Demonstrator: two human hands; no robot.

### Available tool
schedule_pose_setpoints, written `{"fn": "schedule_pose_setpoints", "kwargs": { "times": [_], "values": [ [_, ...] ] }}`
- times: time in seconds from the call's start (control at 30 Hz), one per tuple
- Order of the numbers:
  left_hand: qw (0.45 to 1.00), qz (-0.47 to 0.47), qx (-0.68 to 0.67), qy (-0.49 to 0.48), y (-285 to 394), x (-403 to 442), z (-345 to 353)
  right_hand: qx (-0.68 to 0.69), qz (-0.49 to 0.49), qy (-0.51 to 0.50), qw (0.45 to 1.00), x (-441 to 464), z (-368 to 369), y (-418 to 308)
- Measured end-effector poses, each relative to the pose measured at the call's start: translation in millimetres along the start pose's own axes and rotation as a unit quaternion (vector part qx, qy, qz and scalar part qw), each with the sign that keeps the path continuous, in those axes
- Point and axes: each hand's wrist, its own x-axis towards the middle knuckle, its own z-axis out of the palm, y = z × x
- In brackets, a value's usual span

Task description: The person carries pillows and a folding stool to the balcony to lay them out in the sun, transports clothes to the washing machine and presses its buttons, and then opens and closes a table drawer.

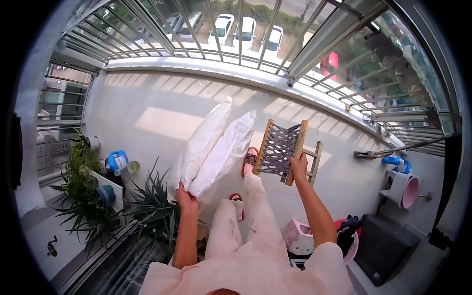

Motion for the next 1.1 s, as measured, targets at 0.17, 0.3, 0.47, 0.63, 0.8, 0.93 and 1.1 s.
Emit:
{"fn": "schedule_pose_setpoints", "kwargs": {
  "times": [0.17, 0.3, 0.47, 0.63, 0.8, 0.93, 1.1],
  "values": [
    [0.992, 0.113, -0.011, 0.049, 50.5, 57.0, 18.3, 0.020, 0.032, -0.035, 0.999, 88.9, 139.8, -20.8],
    [0.979, 0.191, 0.016, 0.064, 82.8, 79.9, 26.9, 0.103, 0.029, -0.110, 0.988, 146.6, 247.3, -27.8],
    [0.956, 0.258, 0.048, 0.130, 109.4, 108.4, 55.1, 0.217, 0.059, -0.207, 0.952, 180.4, 324.3, -32.6],
    [0.944, 0.300, 0.085, 0.111, 127.5, 135.2, 31.4, 0.158, 0.166, -0.183, 0.956, 226.1, 399.2, 52.8],
    [0.923, 0.297, 0.209, 0.125, 149.3, 149.2, -31.8, -0.031, 0.216, -0.194, 0.956, 223.8, 389.5, 52.9],
    [0.916, 0.243, 0.317, 0.036, 158.3, 125.8, -21.4, 0.027, 0.085, -0.188, 0.978, 231.5, 342.3, 9.6],
    [0.934, 0.077, 0.281, -0.205, 161.8, 84.1, 67.5, 0.006, 0.013, -0.421, 0.907, 187.1, 243.4, -168.8]
  ]
}}
